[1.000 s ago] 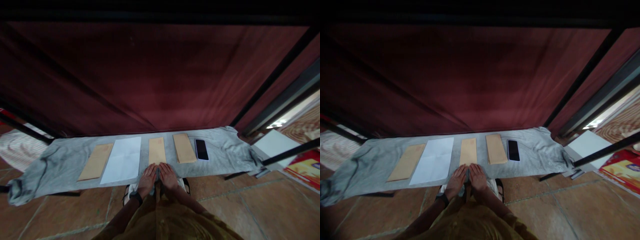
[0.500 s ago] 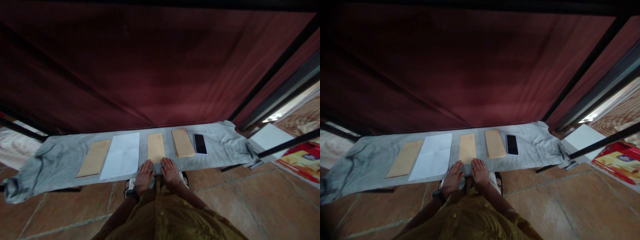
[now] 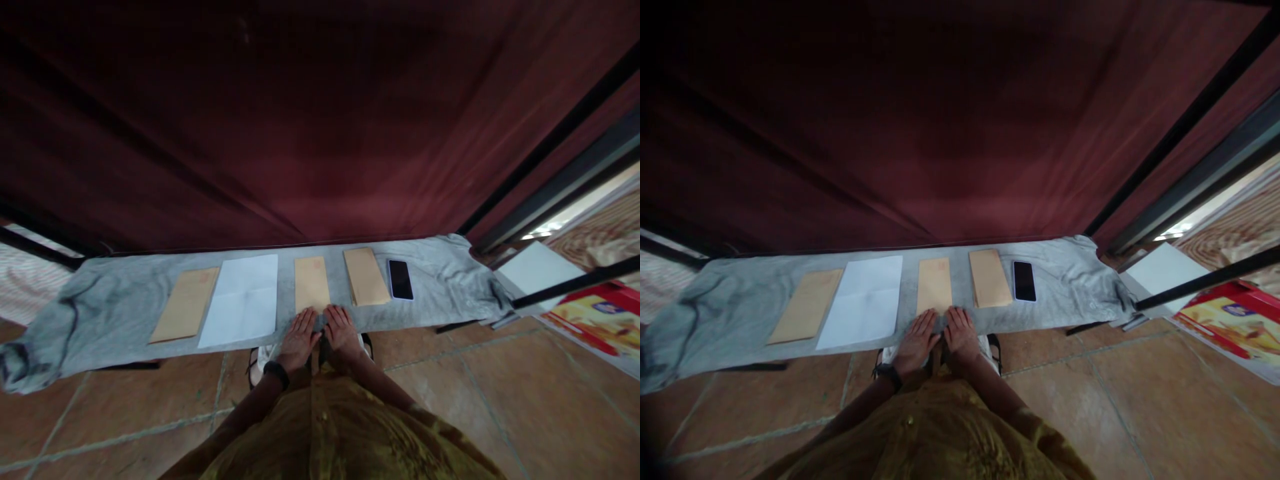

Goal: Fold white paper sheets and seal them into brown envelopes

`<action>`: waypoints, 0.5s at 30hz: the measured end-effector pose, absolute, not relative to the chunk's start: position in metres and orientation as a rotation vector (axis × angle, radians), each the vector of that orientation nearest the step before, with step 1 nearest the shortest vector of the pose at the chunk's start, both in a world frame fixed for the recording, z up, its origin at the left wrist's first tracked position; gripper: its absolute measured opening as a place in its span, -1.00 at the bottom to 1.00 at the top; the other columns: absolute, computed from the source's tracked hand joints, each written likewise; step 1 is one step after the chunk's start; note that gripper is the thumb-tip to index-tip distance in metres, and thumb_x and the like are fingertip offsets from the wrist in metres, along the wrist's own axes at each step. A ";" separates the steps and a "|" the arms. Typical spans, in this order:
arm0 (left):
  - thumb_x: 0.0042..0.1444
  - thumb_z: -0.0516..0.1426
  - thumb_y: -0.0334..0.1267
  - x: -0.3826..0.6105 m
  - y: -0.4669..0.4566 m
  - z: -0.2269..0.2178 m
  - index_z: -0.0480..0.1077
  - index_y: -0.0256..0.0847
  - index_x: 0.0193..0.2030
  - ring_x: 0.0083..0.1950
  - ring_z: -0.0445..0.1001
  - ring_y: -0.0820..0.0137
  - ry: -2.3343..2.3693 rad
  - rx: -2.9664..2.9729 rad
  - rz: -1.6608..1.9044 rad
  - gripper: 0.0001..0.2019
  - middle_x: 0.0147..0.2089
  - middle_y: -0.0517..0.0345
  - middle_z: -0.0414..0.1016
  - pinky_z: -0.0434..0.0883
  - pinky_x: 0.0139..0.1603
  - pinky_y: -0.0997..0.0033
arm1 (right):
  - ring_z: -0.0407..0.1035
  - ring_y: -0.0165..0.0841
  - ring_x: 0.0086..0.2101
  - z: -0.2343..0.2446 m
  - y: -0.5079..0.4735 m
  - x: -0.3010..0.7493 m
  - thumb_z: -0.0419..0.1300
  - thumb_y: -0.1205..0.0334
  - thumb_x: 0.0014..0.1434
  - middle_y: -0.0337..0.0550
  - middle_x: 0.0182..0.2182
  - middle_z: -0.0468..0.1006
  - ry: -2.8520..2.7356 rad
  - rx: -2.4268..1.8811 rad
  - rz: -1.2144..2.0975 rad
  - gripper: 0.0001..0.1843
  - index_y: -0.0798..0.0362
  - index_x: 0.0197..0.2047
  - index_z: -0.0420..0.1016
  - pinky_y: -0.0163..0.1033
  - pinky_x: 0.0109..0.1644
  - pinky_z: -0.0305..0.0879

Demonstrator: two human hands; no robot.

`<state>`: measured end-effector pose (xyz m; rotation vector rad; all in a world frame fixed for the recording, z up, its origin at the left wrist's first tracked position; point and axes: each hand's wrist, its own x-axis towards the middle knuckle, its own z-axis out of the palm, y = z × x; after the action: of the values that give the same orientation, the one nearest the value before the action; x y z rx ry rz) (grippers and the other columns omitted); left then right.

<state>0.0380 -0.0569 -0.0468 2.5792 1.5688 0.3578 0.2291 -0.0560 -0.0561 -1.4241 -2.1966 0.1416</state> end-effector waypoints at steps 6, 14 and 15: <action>0.31 -0.07 -0.29 0.039 -0.056 -0.050 0.07 -0.37 0.50 0.55 0.05 0.18 1.561 2.579 0.322 -0.38 0.51 -0.19 0.15 0.12 0.51 0.02 | 0.19 -0.20 0.34 -0.044 -0.051 0.213 -0.04 0.17 0.46 0.05 0.33 0.37 -2.288 -1.279 0.237 -0.47 0.19 0.39 0.30 0.03 0.44 0.12; 0.35 -0.04 -0.16 0.036 -0.062 -0.047 0.09 -0.38 0.49 0.56 0.03 0.14 1.586 2.559 0.294 -0.37 0.52 -0.20 0.11 0.06 0.53 -0.02 | 0.18 -0.21 0.34 -0.051 -0.055 0.215 -0.01 0.16 0.45 0.04 0.34 0.35 -2.356 -1.359 0.224 -0.44 0.13 0.44 0.22 0.04 0.45 0.07; 0.35 -0.03 -0.14 0.036 -0.063 -0.047 0.09 -0.38 0.49 0.56 0.03 0.13 1.596 2.554 0.294 -0.37 0.52 -0.20 0.11 0.06 0.52 -0.03 | 0.17 -0.21 0.35 -0.051 -0.056 0.217 0.00 0.16 0.45 0.05 0.35 0.34 -2.356 -1.372 0.224 -0.44 0.13 0.44 0.22 0.05 0.45 0.06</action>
<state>0.0357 -0.0627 -0.0468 2.5535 1.5965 0.2943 0.2168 -0.0562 -0.0513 -1.3721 -2.3563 0.2244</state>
